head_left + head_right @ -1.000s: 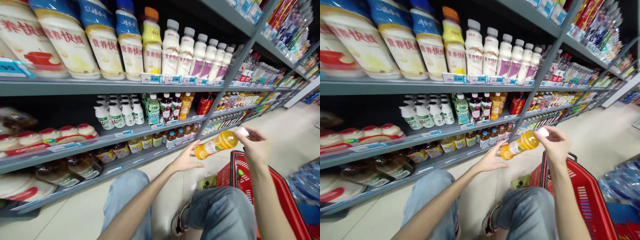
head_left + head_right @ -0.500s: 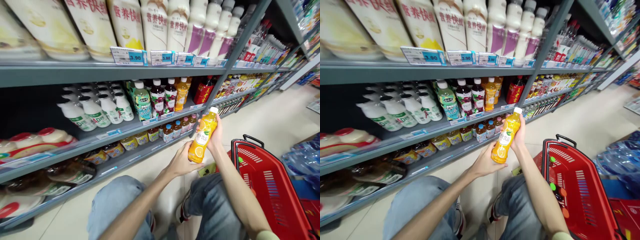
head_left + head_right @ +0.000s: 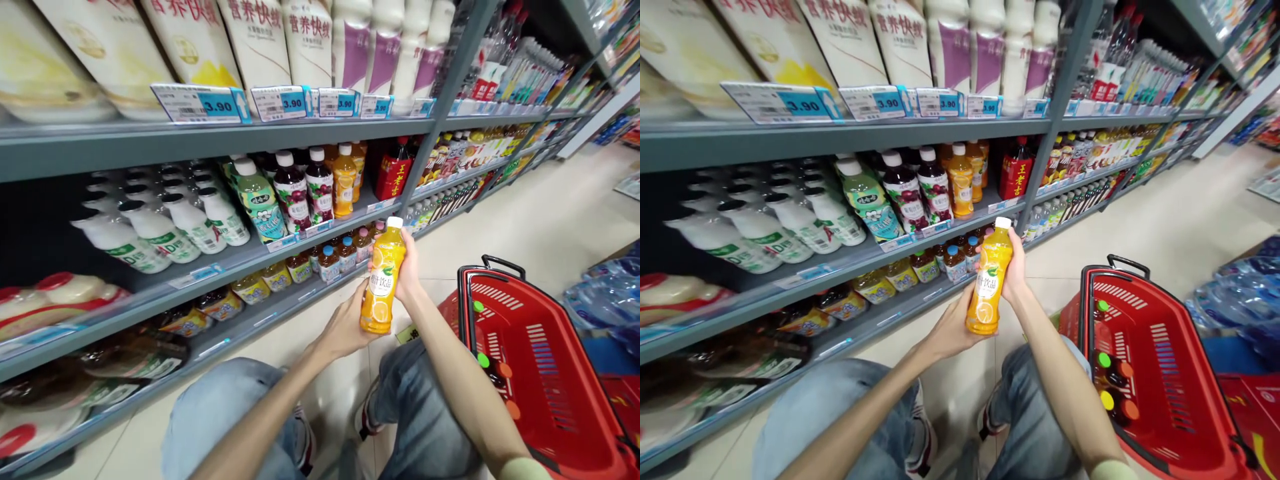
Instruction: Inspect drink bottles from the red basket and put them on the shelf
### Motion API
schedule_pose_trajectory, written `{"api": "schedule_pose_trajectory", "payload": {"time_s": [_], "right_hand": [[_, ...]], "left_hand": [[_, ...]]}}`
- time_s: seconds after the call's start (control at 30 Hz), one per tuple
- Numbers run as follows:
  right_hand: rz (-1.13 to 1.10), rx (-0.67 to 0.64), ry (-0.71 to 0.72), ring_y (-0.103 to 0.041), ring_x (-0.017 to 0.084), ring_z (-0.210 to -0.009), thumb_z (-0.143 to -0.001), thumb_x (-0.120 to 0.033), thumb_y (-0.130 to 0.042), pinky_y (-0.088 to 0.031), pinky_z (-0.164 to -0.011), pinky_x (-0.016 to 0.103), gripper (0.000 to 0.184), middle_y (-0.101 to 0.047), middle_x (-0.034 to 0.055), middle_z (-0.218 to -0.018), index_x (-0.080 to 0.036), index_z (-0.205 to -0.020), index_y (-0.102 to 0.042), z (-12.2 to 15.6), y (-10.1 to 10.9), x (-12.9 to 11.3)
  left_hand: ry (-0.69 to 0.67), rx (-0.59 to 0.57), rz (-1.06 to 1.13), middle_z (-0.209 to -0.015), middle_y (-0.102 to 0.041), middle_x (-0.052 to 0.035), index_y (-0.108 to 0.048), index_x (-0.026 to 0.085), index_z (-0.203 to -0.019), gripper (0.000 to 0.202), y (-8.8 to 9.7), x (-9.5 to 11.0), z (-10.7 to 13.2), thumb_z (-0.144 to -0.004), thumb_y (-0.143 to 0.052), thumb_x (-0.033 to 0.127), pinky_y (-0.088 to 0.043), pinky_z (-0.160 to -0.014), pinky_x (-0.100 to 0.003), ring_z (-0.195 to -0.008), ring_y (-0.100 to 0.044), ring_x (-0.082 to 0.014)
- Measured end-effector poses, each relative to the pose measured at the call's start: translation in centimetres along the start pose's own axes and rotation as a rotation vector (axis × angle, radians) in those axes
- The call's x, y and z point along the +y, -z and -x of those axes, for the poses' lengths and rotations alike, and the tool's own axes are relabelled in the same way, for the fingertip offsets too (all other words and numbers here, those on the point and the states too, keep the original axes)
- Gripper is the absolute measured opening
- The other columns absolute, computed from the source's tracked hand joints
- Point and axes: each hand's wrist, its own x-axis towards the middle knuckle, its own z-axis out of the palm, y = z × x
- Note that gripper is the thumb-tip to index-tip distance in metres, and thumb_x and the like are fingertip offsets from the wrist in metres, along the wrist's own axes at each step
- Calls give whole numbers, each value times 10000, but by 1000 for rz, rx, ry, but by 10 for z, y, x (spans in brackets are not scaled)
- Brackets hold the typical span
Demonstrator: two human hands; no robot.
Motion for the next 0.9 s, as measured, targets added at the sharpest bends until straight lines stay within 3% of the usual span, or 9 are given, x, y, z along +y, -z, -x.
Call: {"api": "schedule_pose_trajectory", "payload": {"time_s": [0.07,0.13,0.3,0.43,0.57,0.73,0.9], "right_hand": [[3,-15,3,-599,163,-478,-903,-662,-523,-504,-495,296,501,-693,54,-709,-180,-960,-648,-2,0,-1],[7,-28,-5,-607,173,-476,-899,-674,-535,-500,-481,295,507,-693,55,-705,-182,-955,-642,-4,1,-1],[-6,-7,-29,-613,177,-478,-900,-683,-545,-509,-470,297,522,-697,59,-716,-175,-950,-651,-8,4,-2],[-33,-9,-20,-600,161,-478,-966,-647,-440,-535,-510,299,534,-699,70,-724,-162,-954,-664,-8,4,-2],[-22,-1,-34,-584,148,-473,-991,-627,-406,-559,-542,305,539,-698,72,-730,-156,-941,-664,-8,5,0],[11,-15,-24,-611,177,-495,-972,-617,-448,-566,-541,322,489,-705,76,-737,-172,-984,-651,-9,5,3],[6,-33,-55,-625,179,-525,-960,-627,-458,-578,-563,330,524,-709,94,-752,-150,-938,-674,-6,1,1]], "left_hand": [[-43,-37,110,-1673,-348,-193,-191,192,-1651,1310,1,1,-1,-624,-940,509,-325,-1268,-492,-1521,-403,-366],[-81,-87,251,-1698,-287,-206,-163,167,-1669,1343,3,6,-1,-634,-931,545,-274,-1295,-489,-1555,-337,-373],[-49,-111,440,-1697,-326,-147,-171,199,-1688,911,5,16,1,-977,-597,579,-262,-1300,-450,-1561,-331,-313],[-28,-72,452,-1694,-348,-114,-210,214,-1683,790,2,15,2,-1033,-515,542,-249,-1301,-407,-1567,-320,-288],[-21,-51,443,-1653,-414,-121,-248,192,-1668,775,-2,11,3,-1028,-526,530,-321,-1254,-399,-1521,-387,-295],[34,-24,435,-1504,-565,-136,-341,164,-1605,741,-3,11,1,-1003,-563,534,-423,-1146,-399,-1310,-576,-272],[98,-39,463,-1271,-669,-111,-526,140,-1406,678,2,14,-5,-878,-724,518,-500,-951,-351,-1093,-638,-253]]}}
